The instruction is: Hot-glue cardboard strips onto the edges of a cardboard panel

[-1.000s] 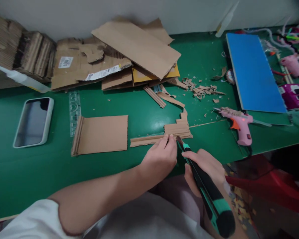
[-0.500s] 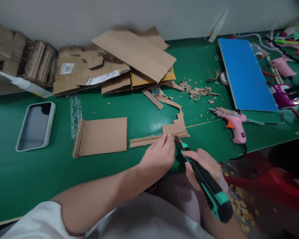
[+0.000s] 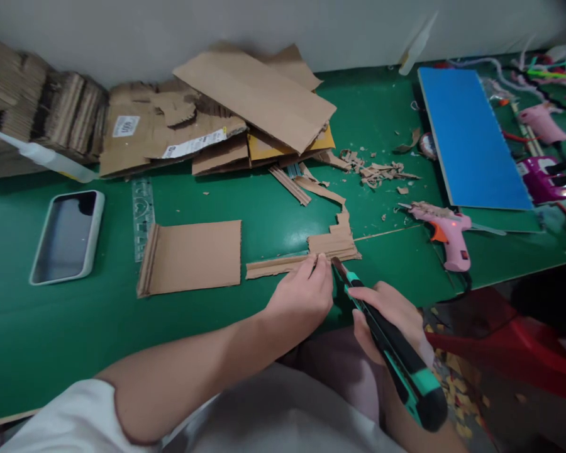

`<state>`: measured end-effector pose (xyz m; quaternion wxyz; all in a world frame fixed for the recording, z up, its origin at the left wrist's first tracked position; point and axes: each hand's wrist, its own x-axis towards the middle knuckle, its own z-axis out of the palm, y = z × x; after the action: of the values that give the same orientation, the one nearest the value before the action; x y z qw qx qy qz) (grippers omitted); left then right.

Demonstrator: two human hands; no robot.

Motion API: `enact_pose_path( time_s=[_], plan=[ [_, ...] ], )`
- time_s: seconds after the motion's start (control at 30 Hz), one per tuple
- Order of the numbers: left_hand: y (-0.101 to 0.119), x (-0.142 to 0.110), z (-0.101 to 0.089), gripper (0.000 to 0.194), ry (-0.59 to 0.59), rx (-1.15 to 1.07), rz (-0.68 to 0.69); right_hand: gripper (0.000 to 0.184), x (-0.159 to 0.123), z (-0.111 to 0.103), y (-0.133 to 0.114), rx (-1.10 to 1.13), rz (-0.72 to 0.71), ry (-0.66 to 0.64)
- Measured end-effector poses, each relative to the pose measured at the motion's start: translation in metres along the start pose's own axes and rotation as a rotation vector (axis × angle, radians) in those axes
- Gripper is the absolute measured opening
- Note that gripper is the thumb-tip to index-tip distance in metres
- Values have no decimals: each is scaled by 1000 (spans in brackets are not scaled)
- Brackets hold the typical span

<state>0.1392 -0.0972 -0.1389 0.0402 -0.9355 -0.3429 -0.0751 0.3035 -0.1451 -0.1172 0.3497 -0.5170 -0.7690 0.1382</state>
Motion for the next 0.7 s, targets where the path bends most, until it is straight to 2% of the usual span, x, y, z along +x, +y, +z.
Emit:
enact_pose_path(
  time_s=[0.2,0.4,0.53,0.63,0.7],
  plan=[
    [0,0,0,39,-13,2,-4,18,0,-1,-2,-44,48,13],
    [0,0,0,39,2,3,-5,20,-1,1,-5,-55,-11,31],
    [0,0,0,38,8,-1,-11,17,-2,3,-20,-133,189,107],
    [0,0,0,38,-10,-6,2,17,0,2,-23,-133,168,116],
    [0,0,1,39,-20,-11,2,18,2,0,-18,-110,105,93]
  ],
)
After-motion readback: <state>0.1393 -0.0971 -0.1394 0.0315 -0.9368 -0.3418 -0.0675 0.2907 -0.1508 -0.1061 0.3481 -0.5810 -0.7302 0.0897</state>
